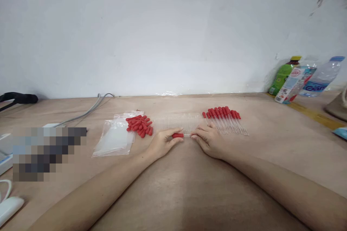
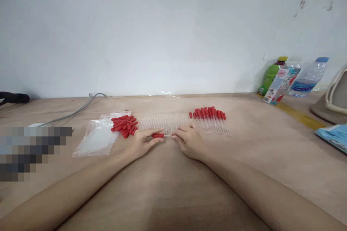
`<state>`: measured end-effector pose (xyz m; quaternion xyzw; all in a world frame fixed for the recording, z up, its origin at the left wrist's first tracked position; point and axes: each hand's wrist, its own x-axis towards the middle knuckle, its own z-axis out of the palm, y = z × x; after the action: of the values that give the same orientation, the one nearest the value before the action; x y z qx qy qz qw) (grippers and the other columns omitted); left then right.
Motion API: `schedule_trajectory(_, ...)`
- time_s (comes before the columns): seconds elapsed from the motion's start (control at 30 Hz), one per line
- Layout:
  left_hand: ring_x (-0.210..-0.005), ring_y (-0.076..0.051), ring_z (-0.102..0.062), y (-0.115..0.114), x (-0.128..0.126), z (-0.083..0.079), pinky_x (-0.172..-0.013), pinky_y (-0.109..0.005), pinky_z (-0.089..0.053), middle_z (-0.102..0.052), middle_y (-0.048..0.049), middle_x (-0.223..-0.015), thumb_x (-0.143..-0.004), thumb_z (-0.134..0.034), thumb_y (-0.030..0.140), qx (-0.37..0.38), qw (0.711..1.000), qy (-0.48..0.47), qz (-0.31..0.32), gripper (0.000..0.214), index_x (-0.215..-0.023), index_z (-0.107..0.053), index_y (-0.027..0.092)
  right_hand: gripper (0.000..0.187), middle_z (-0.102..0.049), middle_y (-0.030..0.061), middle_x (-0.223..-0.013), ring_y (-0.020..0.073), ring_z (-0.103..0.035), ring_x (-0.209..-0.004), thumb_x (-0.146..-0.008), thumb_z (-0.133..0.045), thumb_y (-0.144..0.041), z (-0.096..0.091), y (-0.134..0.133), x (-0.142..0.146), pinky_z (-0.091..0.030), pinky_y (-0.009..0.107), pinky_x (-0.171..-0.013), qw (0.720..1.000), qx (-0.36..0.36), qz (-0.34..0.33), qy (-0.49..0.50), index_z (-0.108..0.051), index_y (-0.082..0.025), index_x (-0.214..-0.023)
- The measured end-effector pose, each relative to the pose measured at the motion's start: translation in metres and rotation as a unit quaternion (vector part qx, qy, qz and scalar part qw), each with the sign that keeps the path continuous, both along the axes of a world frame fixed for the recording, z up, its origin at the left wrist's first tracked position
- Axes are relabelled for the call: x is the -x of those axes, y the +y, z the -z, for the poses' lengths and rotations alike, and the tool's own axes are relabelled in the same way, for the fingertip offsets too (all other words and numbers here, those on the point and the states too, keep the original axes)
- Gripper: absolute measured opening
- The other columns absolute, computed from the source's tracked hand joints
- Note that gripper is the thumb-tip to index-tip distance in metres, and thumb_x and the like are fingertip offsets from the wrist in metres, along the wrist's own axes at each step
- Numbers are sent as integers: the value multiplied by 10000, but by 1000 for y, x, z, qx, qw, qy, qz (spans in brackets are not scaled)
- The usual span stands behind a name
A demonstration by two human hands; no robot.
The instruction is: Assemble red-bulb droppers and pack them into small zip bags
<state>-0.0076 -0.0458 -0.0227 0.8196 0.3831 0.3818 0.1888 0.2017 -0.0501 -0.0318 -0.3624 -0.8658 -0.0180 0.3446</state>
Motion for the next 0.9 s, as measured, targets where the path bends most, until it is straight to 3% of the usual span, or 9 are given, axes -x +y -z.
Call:
schedule_trajectory(0.23,-819,-154,-637,-4,1,1,-777,-273,-511,-679,-32,-937,-760,-594,283,-61,998,8,-4,315,-1056,-600,176,234,-597,21,-734,118,-503,-679,-879,-373,-224,2,0,-1,-257,296,-703,1000,-9,-11,-15,-598,-174,-840)
schedule_trajectory(0.53,-823,-170,-649,-2,-2,5,-759,-298,-532,-686,-55,-907,-731,-619,267,81,996,-25,30,365,-1075,-583,150,235,-568,13,-679,111,-467,-621,-866,-367,-205,6,0,3,-253,281,-667,1000,-2,-15,-24,-574,-157,-766)
schedule_trajectory(0.9,-791,-165,-653,0,0,10,-753,-297,-532,-684,-59,-914,-748,-598,276,53,997,-8,50,354,-1082,-580,159,259,-580,14,-674,114,-487,-618,-873,-350,-214,2,-3,11,-248,277,-655,998,21,-14,-61,-551,-156,-720)
